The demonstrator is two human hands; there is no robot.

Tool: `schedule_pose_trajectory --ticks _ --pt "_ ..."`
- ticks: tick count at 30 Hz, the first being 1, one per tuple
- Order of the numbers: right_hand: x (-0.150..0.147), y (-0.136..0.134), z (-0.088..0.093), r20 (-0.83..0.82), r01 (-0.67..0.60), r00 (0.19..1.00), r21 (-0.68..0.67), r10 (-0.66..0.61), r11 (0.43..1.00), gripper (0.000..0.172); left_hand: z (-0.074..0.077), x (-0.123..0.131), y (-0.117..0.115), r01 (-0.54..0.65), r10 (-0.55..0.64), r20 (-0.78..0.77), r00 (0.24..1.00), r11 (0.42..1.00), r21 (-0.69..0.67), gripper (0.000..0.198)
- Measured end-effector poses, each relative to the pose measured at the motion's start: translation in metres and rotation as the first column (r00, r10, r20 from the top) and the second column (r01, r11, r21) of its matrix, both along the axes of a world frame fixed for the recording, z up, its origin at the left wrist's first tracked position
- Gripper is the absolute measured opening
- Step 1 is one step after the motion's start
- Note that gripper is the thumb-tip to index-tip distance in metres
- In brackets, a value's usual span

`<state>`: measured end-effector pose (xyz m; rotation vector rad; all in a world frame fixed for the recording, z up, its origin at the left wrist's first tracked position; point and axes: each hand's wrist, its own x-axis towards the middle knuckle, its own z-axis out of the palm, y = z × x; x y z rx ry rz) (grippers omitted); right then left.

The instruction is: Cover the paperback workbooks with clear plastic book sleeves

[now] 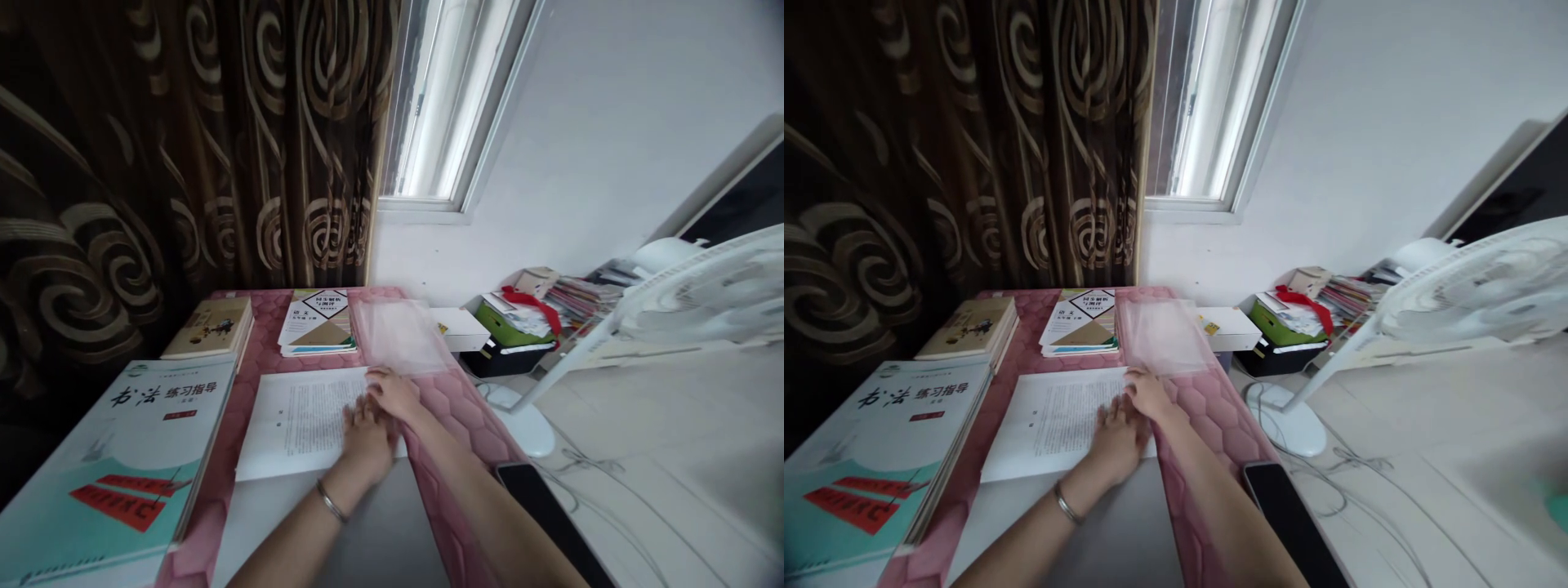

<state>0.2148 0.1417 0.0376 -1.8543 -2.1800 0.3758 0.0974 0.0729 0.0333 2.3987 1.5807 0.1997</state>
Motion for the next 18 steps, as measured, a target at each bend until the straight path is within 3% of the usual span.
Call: schedule_pose_trajectory --ticks 6,12,18 --pt "0.036 0.005 0.0 0.018 0.201 0.98 -0.043 -0.2 0.979 0.031 -0.006 0.011 -0.014 -0.041 0.041 0.0 0.999 0.999 -0.006 0.059" --pt "0.026 0.027 -0.004 0.053 0.309 0.951 -0.069 -0.305 0.949 0.029 -0.014 0.008 -0.013 -0.054 0.054 0.075 0.996 0.998 0.007 0.061" --pt "0.016 0.046 0.0 0.094 0.378 0.924 -0.062 -0.372 0.924 0.041 -0.014 0.009 -0.014 -0.049 0.049 0.064 0.997 0.999 0.006 0.064"
